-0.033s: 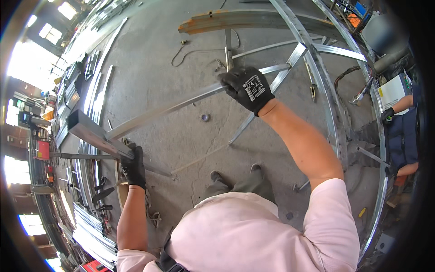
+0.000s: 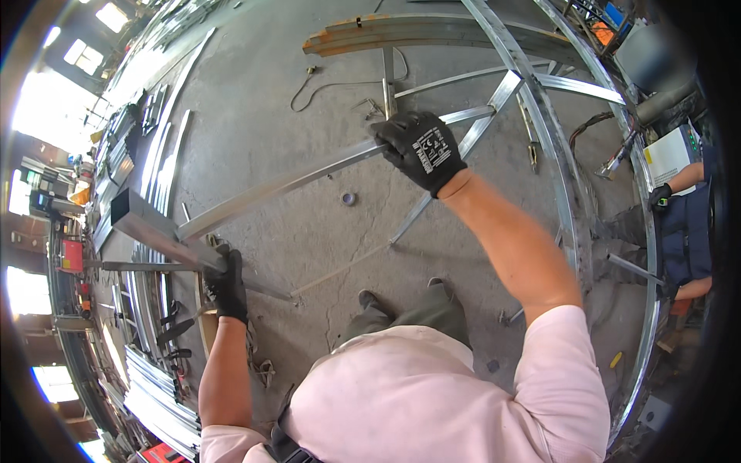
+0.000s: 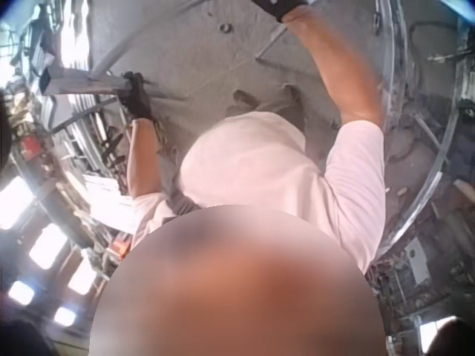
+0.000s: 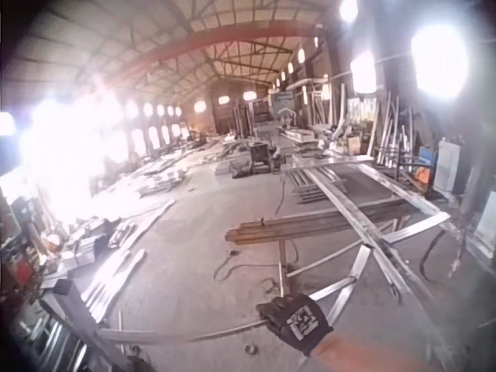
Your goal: The person aligns metal bars on a frame, measures with a tape measure, and uses a handheld welding tool to tack weld joints. The person repeats measuring and welding steps on different sections of the frame.
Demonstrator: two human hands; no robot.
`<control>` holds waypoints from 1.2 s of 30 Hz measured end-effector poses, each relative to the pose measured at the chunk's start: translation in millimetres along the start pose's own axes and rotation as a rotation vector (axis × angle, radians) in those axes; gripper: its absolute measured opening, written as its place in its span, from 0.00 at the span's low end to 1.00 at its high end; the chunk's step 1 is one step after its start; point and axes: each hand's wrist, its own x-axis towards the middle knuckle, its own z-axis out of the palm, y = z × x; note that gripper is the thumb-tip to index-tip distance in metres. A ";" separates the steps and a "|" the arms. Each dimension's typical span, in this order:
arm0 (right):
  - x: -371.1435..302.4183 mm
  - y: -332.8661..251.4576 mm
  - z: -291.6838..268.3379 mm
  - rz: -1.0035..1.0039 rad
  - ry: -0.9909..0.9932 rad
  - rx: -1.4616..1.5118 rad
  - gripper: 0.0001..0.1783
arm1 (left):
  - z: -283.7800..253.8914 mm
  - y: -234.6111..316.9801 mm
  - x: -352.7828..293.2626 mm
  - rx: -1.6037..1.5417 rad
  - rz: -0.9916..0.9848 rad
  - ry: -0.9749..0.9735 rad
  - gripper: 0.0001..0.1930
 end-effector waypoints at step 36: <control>-67.7 224.4 157.6 0.958 0.279 1.092 0.10 | -12.9 39.1 17.6 0.105 0.179 0.147 0.16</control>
